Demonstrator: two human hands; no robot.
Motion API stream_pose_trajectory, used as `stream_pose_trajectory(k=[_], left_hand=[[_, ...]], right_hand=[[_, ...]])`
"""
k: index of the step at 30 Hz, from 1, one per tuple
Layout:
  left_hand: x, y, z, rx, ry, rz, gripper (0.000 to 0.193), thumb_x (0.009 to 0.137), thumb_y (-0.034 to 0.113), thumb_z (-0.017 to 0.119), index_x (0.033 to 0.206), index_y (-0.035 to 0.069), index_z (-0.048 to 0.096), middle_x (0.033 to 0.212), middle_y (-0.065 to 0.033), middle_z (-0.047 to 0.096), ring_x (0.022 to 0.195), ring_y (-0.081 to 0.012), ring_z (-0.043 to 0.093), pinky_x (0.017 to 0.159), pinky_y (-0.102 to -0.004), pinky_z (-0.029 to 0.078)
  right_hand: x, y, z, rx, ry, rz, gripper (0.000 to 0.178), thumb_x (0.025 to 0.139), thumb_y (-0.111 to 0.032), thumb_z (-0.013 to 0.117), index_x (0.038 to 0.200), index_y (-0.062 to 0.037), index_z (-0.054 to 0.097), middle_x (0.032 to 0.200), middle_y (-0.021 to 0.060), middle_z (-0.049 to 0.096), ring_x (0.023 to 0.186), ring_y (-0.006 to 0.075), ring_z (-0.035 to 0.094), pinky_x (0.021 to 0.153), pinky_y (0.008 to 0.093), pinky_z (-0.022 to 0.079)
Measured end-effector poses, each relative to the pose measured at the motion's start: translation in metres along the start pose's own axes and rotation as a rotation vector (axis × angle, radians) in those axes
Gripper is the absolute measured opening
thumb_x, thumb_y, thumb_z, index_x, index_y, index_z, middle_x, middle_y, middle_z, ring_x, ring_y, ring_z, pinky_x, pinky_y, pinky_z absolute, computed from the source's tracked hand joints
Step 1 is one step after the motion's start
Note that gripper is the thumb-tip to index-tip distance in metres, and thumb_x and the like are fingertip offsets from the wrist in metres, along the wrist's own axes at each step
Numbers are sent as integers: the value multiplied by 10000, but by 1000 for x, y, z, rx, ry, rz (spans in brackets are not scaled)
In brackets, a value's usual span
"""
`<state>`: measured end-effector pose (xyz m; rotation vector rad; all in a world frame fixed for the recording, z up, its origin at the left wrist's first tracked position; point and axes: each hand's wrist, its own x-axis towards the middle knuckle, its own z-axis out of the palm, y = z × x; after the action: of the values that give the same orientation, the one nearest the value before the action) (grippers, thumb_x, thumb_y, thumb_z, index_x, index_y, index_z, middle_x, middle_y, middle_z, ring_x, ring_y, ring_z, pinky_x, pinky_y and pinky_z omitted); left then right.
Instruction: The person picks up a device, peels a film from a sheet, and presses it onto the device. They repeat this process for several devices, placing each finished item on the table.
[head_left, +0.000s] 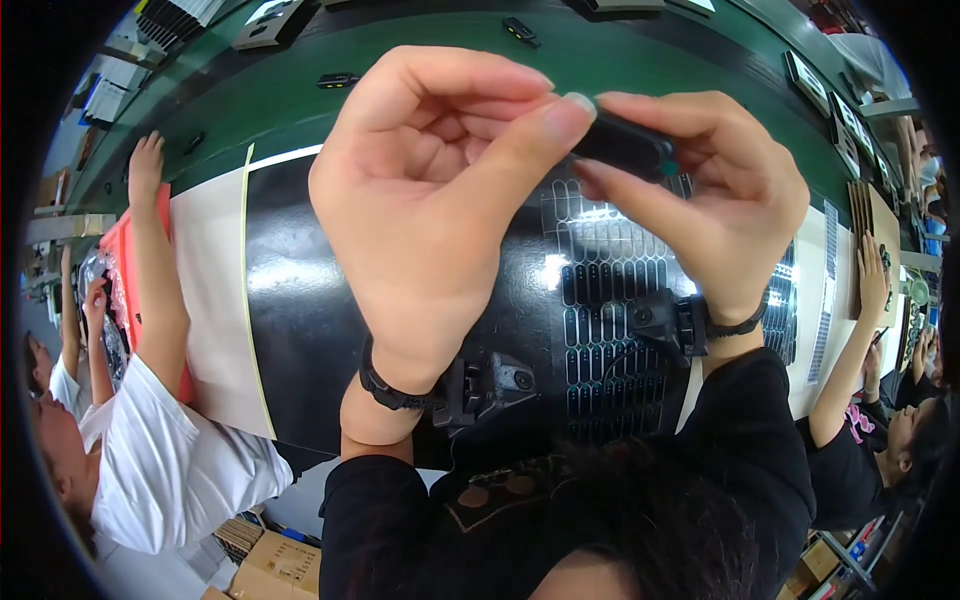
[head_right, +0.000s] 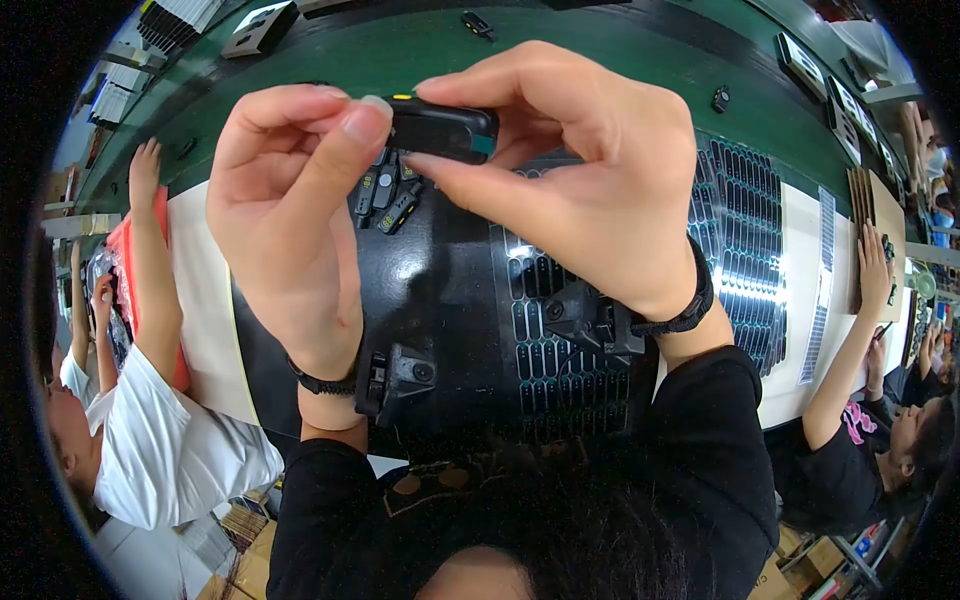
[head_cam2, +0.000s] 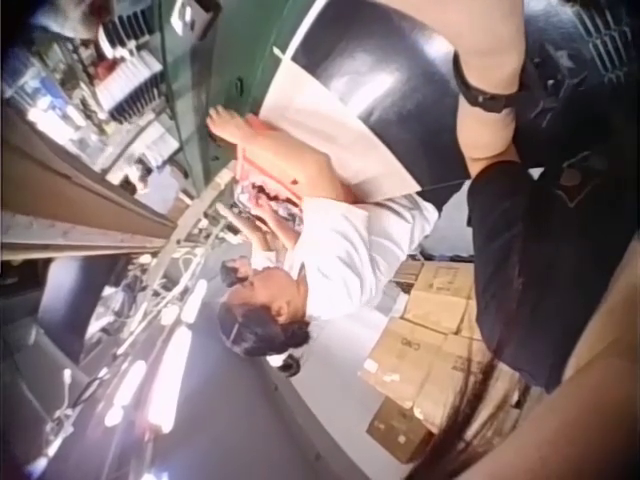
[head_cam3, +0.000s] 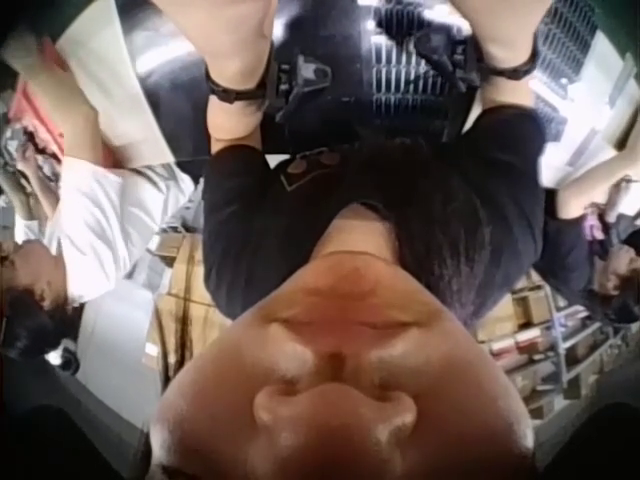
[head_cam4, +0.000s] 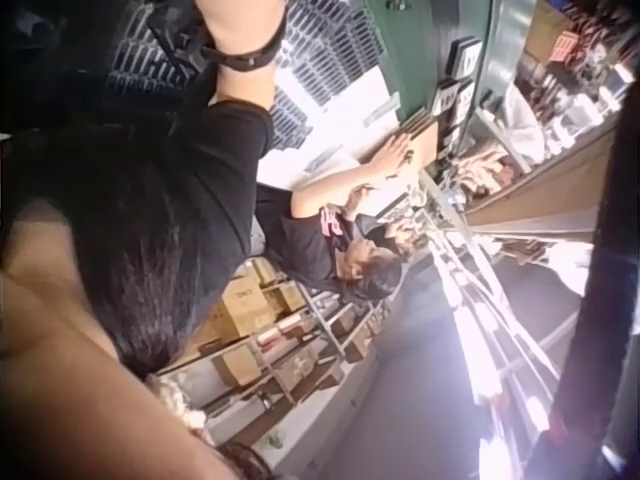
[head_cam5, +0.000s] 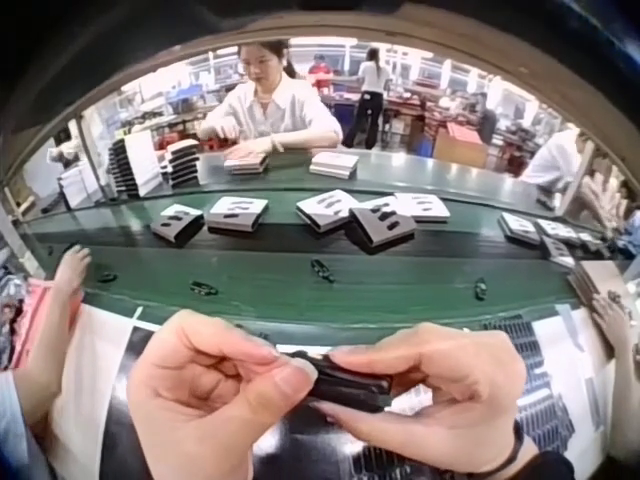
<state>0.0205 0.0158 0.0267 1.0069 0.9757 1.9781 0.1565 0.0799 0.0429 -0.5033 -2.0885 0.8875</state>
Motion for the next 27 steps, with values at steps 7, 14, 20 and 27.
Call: stream_pose_trajectory(k=[7, 14, 20, 27], left_hand=[[3, -6, -2, 124, -32, 164, 181, 706, -74, 596, 867, -18, 534, 766, -47, 552, 682, -91, 538, 637, -172, 423], [18, -27, -16, 555, -133, -219, 174, 725, 173, 632, 777, 11, 596, 642, -74, 528, 549, -58, 431, 453, -194, 334], [30, -70, -29, 795, -43, -58, 149, 757, 150, 576, 783, 5, 598, 664, -125, 550, 607, -185, 529, 534, -278, 413], [11, -68, -51, 1162, -29, 45, 211, 762, 155, 543, 929, 26, 551, 767, -149, 579, 733, -318, 564, 648, -368, 449]], right_hand=[[-1, -3, 2, 8, 19, 50, 318, 621, 116, 650, 917, 101, 536, 884, 145, 580, 764, 188, 591, 670, 259, 512], [6, 15, 2, 99, -56, 233, 268, 710, 59, 597, 971, 73, 539, 886, 139, 587, 738, 169, 600, 623, 228, 501], [8, 74, -1, 376, -233, 499, 327, 840, -160, 477, 1115, 18, 464, 1003, 140, 550, 901, 189, 553, 774, 267, 448], [-64, 81, -74, 174, -161, 789, 520, 843, -275, 467, 1265, -35, 282, 1233, 170, 364, 1122, 228, 400, 896, 350, 371]])
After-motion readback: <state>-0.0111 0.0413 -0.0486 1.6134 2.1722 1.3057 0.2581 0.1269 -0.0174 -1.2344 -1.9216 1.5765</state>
